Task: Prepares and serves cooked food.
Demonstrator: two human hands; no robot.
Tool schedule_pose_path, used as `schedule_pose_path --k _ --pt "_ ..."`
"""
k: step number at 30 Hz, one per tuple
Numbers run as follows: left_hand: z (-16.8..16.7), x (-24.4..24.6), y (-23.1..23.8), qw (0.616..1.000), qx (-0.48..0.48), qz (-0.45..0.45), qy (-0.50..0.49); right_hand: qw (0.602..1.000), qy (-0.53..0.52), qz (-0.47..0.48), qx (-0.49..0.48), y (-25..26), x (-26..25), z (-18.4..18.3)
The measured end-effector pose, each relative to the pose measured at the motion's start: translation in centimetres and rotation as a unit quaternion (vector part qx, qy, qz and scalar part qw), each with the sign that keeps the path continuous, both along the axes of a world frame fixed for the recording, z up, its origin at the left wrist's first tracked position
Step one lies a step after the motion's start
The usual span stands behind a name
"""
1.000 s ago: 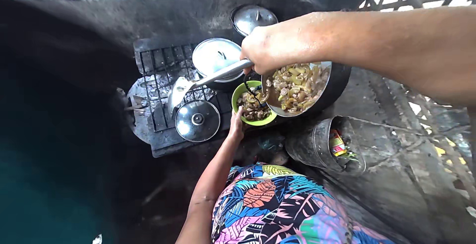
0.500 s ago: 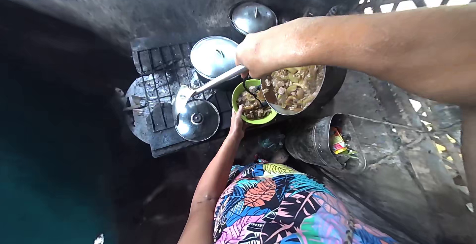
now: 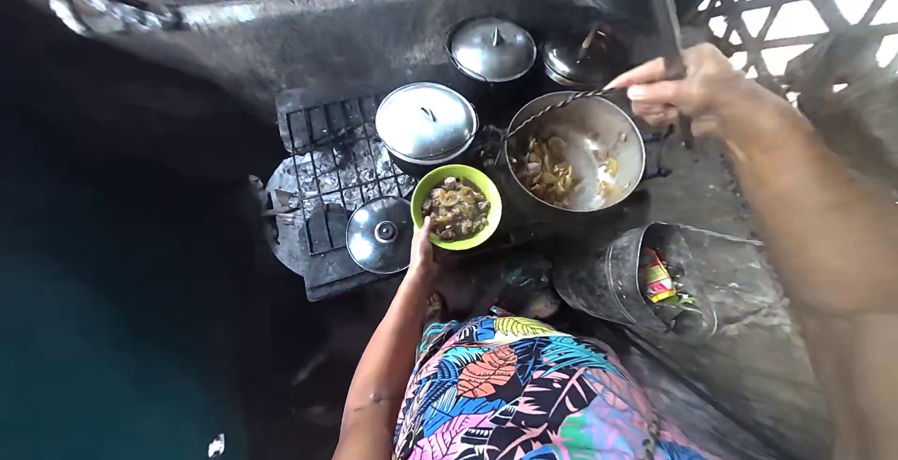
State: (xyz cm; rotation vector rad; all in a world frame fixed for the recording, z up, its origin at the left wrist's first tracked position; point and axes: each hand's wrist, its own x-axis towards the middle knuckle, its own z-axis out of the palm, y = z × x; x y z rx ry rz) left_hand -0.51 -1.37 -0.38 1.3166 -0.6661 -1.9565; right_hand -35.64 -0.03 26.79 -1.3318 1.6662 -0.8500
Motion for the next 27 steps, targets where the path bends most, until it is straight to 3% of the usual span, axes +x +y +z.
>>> schedule_pose_path --k 5,7,13,19,24,27 --pt "1.8 3.1 0.2 0.996 0.018 0.072 -0.042 0.971 -0.17 -0.137 -0.096 5.9 -4.6 -6.0" --pt "2.3 4.1 0.7 0.994 0.019 0.097 -0.044 0.954 -0.213 -0.179 -0.109 6.1 -4.4 -8.3" --pt "3.3 5.9 2.4 0.992 0.03 0.115 -0.045 0.952 -0.208 -0.223 -0.02 0.7 1.6 -15.5" --pt "3.1 6.9 4.0 0.99 0.043 0.128 -0.041 0.925 -0.204 -0.32 0.007 -0.6 1.8 -18.2" --pt "2.9 6.9 4.4 0.991 0.051 0.114 -0.053 0.939 -0.162 -0.302 0.006 -4.8 4.2 -23.0" --pt "3.1 6.8 4.8 0.991 0.059 0.105 -0.053 0.946 -0.144 -0.29 -0.009 -5.6 2.5 -25.0"
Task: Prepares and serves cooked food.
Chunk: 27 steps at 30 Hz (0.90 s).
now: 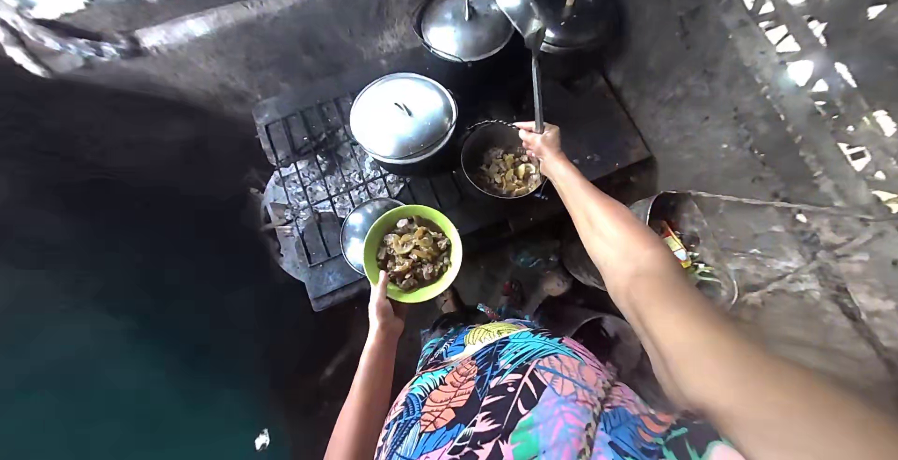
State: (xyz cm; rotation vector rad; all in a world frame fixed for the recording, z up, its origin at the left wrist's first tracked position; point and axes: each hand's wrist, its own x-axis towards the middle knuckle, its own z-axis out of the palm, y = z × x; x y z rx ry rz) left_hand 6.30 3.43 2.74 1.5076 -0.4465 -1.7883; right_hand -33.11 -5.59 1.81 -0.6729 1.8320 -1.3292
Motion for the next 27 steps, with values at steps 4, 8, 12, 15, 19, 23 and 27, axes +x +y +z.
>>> schedule_pose_path --k 4,8,12,15,19,23,27 --pt "0.2 -0.4 0.5 1.0 0.013 -0.015 -0.015 0.999 0.013 0.028 -0.006 -0.2 -1.6 -1.5" --pt "-0.2 -0.9 0.6 1.0 0.015 -0.017 0.002 0.996 0.046 0.072 -0.019 -0.1 -2.3 -1.8" --pt "-0.6 -1.7 0.2 0.999 0.003 -0.016 0.029 0.993 0.051 0.105 0.032 0.1 -3.6 0.2" --pt "-0.9 -2.2 -0.1 0.999 -0.002 -0.013 0.037 0.991 0.1 0.086 0.005 2.1 -4.9 3.1" --pt "-1.1 -2.3 -0.2 0.999 0.009 0.003 0.039 0.986 0.129 0.106 0.02 10.4 -3.5 6.3" --pt "-1.2 -1.4 -0.6 0.999 0.023 0.009 0.035 0.952 0.004 0.157 0.264 19.3 1.6 6.6" --pt "-0.8 -0.7 -1.5 0.999 0.025 0.019 0.03 0.93 -0.227 0.078 0.278 19.6 5.9 6.4"
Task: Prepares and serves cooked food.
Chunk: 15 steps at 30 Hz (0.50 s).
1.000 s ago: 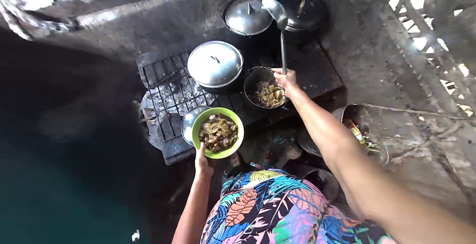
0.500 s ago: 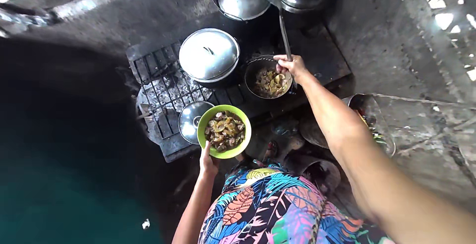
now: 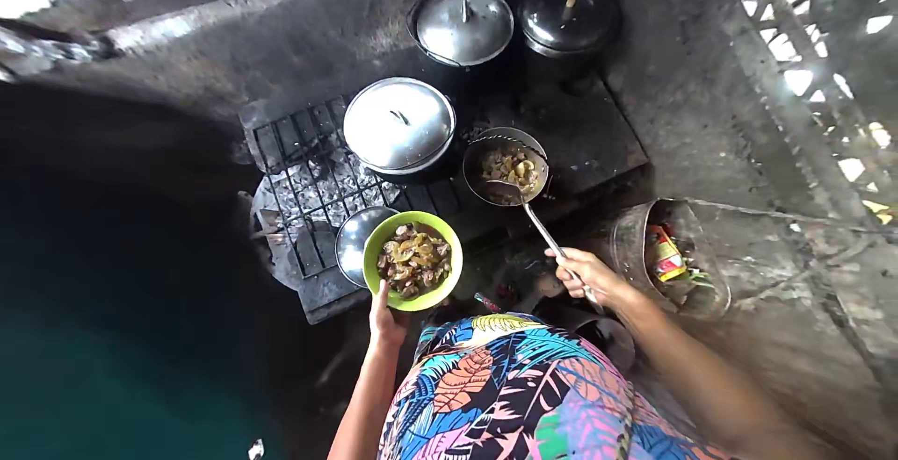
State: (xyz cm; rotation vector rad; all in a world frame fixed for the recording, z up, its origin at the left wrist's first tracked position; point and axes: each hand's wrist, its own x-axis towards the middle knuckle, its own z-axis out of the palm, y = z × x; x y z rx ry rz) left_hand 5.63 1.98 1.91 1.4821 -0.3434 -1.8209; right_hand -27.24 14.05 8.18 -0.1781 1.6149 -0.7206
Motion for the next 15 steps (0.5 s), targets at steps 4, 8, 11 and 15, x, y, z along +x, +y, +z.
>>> schedule_pose_path --k 4,8,11,15 --pt "-0.2 0.2 -1.0 1.0 -0.005 -0.005 0.007 0.984 -0.017 -0.165 -0.072 -3.9 1.4 -1.6" --pt "-0.5 -0.1 -1.6 1.0 -0.001 -0.004 0.024 0.953 -0.013 -0.264 -0.15 -8.1 1.6 -3.6" --pt "-0.5 -0.3 -1.8 1.0 0.01 -0.009 0.021 0.934 -0.038 -0.322 -0.148 -11.0 1.8 -3.8" --pt "-0.8 0.1 -1.9 0.999 0.007 -0.023 0.025 0.907 -0.077 -0.395 -0.121 -13.8 1.9 -4.1"
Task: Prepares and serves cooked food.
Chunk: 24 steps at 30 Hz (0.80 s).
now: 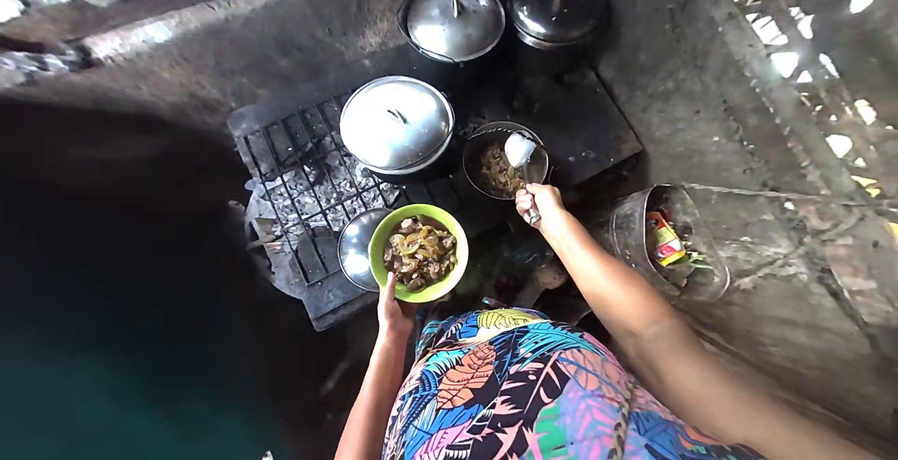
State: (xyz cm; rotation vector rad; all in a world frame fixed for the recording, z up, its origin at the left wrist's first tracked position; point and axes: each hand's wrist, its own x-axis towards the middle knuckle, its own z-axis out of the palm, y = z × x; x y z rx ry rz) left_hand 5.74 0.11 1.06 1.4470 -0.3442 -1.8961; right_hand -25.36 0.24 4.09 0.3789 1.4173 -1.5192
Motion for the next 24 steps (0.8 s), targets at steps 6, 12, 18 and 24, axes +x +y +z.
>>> schedule_pose_path --k 6,12,18,24 --pt "-0.6 0.8 0.2 1.0 -0.001 0.004 0.002 0.989 -0.128 -0.051 -0.044 -3.1 -0.9 0.2" --pt "-0.5 1.0 0.4 1.0 0.007 0.022 0.006 0.908 -0.349 -0.13 -0.194 -2.5 -0.4 -0.5" --pt "-0.3 0.8 0.8 0.999 0.009 0.033 0.0 0.885 -0.395 -0.126 -0.211 1.5 -0.7 -0.4" --pt "-1.4 -1.2 0.3 1.0 0.005 0.021 -0.001 0.917 -0.343 0.017 -0.202 7.7 -2.3 1.2"
